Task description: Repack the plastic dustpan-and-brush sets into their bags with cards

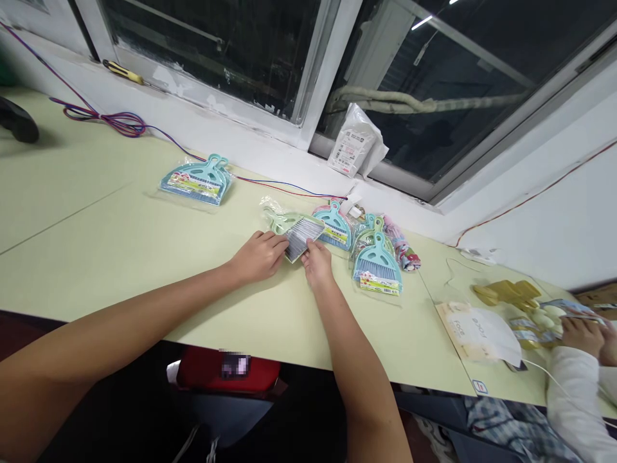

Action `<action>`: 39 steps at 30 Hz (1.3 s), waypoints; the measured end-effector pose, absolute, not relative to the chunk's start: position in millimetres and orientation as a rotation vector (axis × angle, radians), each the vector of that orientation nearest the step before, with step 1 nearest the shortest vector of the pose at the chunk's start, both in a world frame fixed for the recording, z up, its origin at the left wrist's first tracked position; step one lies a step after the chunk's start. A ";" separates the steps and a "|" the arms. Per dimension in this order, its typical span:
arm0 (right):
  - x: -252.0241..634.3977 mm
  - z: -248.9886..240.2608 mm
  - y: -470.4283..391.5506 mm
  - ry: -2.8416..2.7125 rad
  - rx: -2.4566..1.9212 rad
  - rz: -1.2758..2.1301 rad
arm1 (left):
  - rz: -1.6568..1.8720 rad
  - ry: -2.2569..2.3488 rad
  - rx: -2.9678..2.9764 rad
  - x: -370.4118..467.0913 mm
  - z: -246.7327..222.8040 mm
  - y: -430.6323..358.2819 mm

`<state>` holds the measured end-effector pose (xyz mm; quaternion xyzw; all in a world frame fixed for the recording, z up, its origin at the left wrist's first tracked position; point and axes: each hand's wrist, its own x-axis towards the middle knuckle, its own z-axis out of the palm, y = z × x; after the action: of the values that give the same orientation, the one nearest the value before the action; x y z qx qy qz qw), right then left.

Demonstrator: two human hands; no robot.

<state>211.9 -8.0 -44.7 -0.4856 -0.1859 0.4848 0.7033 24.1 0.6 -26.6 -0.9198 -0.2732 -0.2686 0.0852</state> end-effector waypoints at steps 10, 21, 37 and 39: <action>213.7 -42.4 -9.8 -0.395 -1.046 1.121 | -1.149 -0.539 -2.873 13.8 -18.9 12.4; 201.1 -35.0 -19.1 -0.675 -1.088 1.202 | -2.124 -2.363 -2.846 -50.8 -22.1 100.6; 186.1 34.0 -76.8 -1.270 -1.494 0.523 | -2.996 -2.499 -2.409 -38.4 -47.2 113.8; 153.9 39.1 -121.9 -1.614 -1.282 0.880 | -3.078 -2.510 -2.292 -39.6 -48.8 117.4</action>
<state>153.9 -121.9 39.1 -0.5150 -0.6485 0.3535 0.4351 -39.6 117.4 -48.8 -0.3751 -0.4108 -0.5038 -0.6609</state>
